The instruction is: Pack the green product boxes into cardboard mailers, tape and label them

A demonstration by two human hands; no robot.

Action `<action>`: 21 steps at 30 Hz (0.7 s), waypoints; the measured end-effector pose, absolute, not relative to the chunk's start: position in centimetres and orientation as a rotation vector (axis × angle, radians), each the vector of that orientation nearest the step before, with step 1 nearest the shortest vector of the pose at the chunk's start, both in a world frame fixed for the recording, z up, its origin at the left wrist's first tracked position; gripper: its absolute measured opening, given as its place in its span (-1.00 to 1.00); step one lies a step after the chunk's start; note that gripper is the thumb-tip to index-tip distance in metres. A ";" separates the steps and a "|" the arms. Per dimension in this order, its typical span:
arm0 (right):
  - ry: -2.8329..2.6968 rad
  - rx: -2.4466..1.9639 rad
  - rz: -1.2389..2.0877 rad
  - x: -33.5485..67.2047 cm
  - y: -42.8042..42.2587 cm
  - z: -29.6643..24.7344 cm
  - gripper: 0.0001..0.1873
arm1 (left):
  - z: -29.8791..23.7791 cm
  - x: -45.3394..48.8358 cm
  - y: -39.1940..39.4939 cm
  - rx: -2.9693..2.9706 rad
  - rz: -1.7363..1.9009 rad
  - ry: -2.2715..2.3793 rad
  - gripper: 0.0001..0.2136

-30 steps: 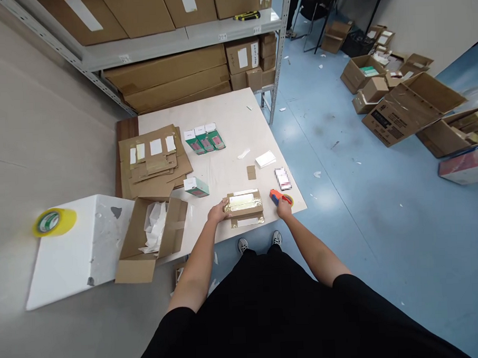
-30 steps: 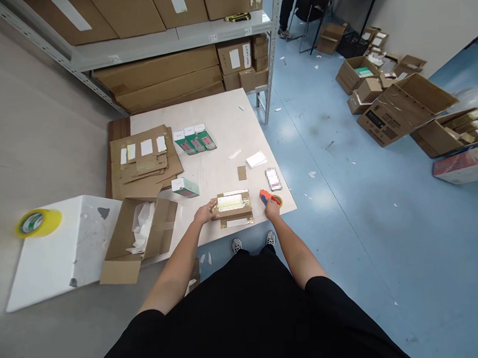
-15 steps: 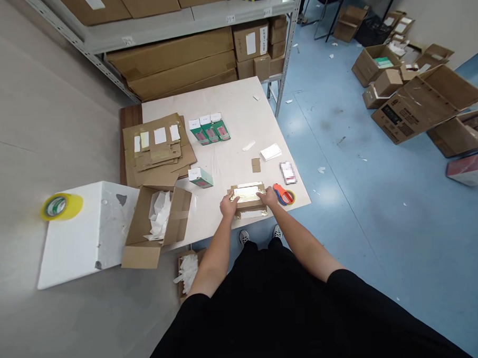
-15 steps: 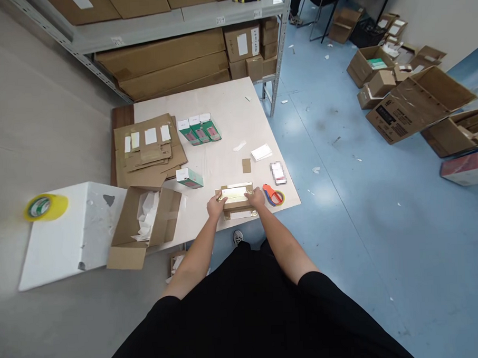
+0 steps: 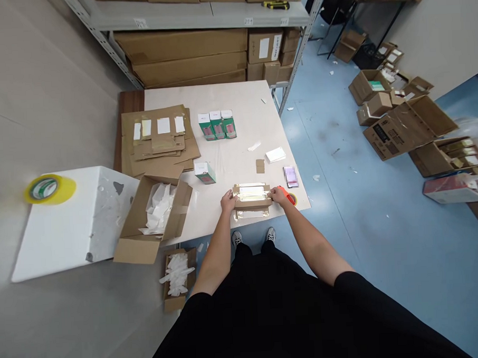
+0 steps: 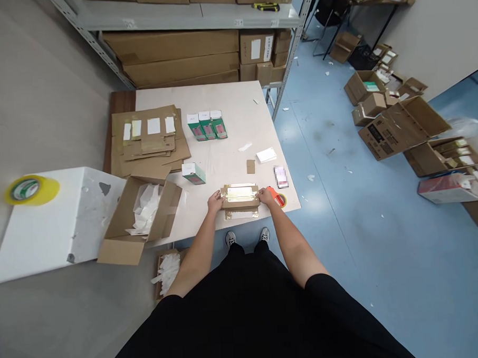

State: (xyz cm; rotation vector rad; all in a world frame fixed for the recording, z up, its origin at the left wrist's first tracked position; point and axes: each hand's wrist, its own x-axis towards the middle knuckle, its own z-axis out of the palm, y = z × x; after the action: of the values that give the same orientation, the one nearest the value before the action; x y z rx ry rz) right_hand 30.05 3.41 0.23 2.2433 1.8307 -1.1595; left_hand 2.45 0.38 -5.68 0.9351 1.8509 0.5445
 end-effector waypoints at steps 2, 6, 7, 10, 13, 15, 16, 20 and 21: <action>1.799 2.257 -1.243 29.8 3.0 1.2 -0.52 | -4.9 1.9 0.9 0.946 0.522 1.830 -0.30; 1.701 2.420 -1.422 29.0 2.2 2.6 -0.38 | -2.2 1.1 1.8 0.893 0.599 1.902 -0.39; 1.694 2.476 -1.411 28.7 2.1 2.9 -0.37 | -1.5 1.0 2.0 0.885 0.626 1.943 -0.40; 1.797 2.594 -1.212 27.6 2.2 3.2 -0.40 | -0.1 1.3 2.2 0.929 0.678 2.046 -0.39; 1.923 2.601 -1.094 26.6 2.4 2.6 -0.44 | -0.4 2.2 1.5 1.034 0.702 2.081 -0.39; 1.905 2.543 -1.103 26.3 2.3 1.5 -0.47 | -1.5 2.8 0.6 1.080 0.639 2.098 -0.41; 1.863 2.503 -1.111 26.3 2.0 0.8 -0.45 | -2.2 3.0 0.0 1.083 0.557 2.102 -0.42; 1.748 2.409 -1.089 27.0 0.4 -2.3 -0.30 | -5.0 3.5 -2.0 1.062 0.264 1.962 -0.42; 1.763 2.420 -1.090 27.1 0.1 -2.9 -0.31 | -5.5 3.5 -2.3 1.069 0.271 1.951 -0.40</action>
State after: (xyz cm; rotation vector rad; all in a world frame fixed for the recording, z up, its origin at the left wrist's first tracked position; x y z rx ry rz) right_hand 27.11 0.13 -2.91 2.4201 1.7634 -1.0896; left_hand 3.54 -2.26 -5.47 1.0691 1.9507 0.2706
